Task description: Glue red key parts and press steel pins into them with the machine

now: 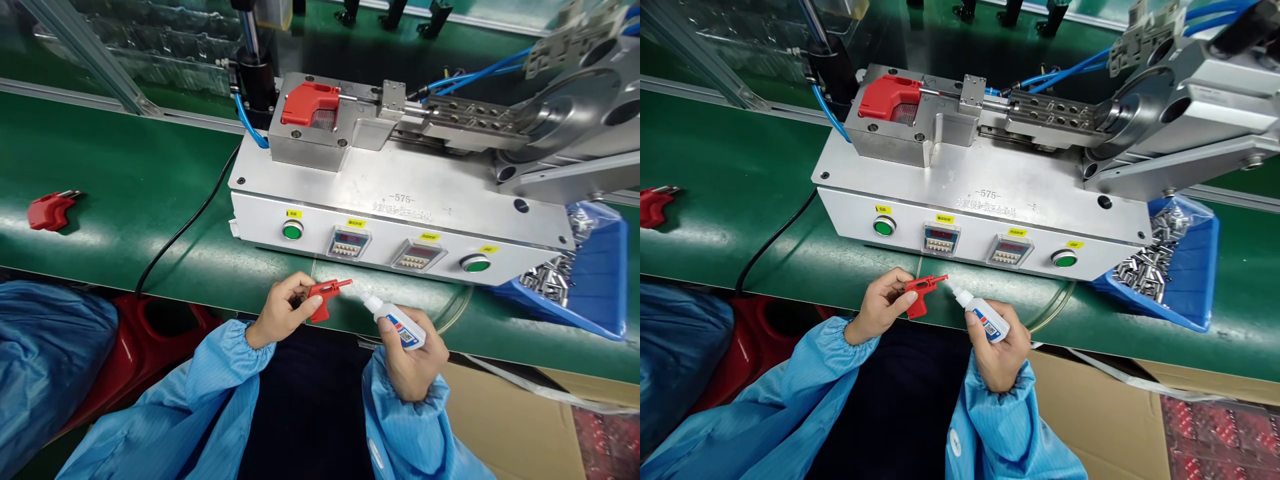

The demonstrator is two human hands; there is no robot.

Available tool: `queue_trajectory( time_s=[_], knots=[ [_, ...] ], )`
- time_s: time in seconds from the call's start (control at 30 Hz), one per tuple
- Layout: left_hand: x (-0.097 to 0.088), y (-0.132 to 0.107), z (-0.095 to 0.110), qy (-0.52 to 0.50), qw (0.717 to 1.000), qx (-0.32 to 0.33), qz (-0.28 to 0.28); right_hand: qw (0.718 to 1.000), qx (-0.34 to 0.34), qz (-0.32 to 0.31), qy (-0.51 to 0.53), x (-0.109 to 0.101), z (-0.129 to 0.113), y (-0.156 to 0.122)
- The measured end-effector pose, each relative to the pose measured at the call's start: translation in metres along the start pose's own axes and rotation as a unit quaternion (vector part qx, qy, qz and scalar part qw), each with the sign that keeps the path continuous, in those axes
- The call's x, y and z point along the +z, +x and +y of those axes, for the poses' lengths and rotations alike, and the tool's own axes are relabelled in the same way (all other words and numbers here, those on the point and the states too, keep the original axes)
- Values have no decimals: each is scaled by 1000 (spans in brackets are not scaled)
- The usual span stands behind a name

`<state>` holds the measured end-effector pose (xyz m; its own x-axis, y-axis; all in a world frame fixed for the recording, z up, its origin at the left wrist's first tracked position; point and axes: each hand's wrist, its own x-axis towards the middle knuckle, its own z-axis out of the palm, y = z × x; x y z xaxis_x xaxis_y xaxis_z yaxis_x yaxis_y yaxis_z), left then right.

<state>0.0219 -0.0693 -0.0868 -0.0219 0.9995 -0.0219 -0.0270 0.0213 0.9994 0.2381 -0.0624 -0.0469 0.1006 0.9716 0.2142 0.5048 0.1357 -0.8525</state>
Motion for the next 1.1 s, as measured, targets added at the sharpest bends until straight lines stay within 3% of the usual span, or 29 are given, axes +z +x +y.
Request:
queue_trajectory(
  time_s=[0.53, 0.77, 0.9, 1.1],
  knots=[
    [0, 1, 0, -25, 999, 41, -7, 1000, -23, -6, 18, 0, 2, 1],
    [-2, 0, -3, -11, 999, 29, -11, 1000, 1, -16, 26, 2, -1, 1],
    [-1, 0, -3, -8, 1000, 6, -3, 996, 27, -7, 90, 0, 15, 0],
    [0, 1, 0, -29, 999, -19, 0, 977, 77, -60, 188, -5, 26, 3]
  ],
)
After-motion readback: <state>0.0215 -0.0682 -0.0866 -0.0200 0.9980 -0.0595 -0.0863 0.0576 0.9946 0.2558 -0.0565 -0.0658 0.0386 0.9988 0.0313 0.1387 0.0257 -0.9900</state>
